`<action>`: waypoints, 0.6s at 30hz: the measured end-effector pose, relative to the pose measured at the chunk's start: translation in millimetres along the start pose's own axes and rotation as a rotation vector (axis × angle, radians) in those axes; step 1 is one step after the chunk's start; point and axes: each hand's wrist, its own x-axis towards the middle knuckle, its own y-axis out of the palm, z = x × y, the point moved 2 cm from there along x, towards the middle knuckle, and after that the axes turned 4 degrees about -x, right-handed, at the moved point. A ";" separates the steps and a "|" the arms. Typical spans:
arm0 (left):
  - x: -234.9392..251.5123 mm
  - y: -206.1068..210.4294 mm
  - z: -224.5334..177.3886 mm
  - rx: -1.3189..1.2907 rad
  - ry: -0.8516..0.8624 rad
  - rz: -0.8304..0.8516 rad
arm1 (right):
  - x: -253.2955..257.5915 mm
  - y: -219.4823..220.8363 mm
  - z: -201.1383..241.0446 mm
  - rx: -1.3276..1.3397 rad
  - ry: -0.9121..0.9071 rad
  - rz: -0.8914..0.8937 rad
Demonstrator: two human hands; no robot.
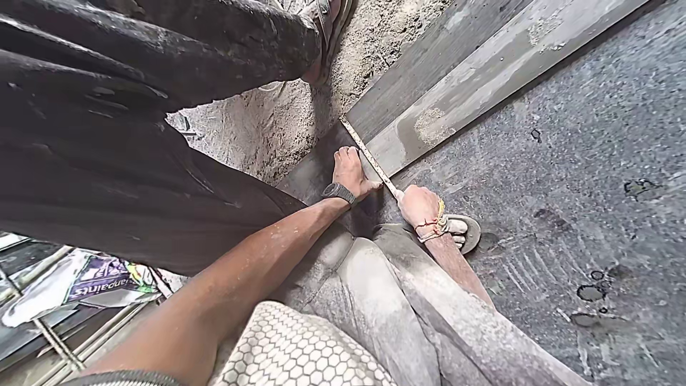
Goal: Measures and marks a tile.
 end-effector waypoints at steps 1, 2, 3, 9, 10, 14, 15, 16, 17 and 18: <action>-0.2 -0.5 -0.4 0.002 0.000 0.000 | 0.0 0.2 0.0 0.002 -0.002 0.001; -0.3 -0.3 -0.6 0.005 -0.003 0.003 | -0.4 0.2 -0.1 0.002 -0.006 0.003; -0.2 0.0 -0.9 0.007 -0.004 0.002 | -0.7 0.2 -0.2 0.003 -0.007 0.003; 1.0 0.8 -1.4 0.012 -0.013 0.001 | -0.7 0.9 -0.2 0.009 -0.004 -0.006; 1.3 1.3 -1.4 0.012 -0.015 -0.003 | -0.8 0.6 -0.1 0.007 -0.003 -0.004; -0.4 2.7 -1.3 0.002 -0.019 -0.013 | -1.4 1.0 -0.6 0.008 -0.010 -0.008; -1.5 4.7 -0.7 0.005 -0.008 -0.031 | -1.6 1.1 -1.5 0.008 -0.014 -0.001; -1.8 5.2 -0.8 0.019 -0.003 -0.039 | -1.5 0.2 -2.6 0.004 -0.022 0.008; -2.0 5.6 -0.9 0.036 -0.004 -0.040 | -1.6 -1.2 -4.3 0.003 -0.035 0.022; -2.3 6.1 -1.2 0.048 -0.008 -0.037 | -2.0 -2.9 -7.2 0.015 -0.051 0.043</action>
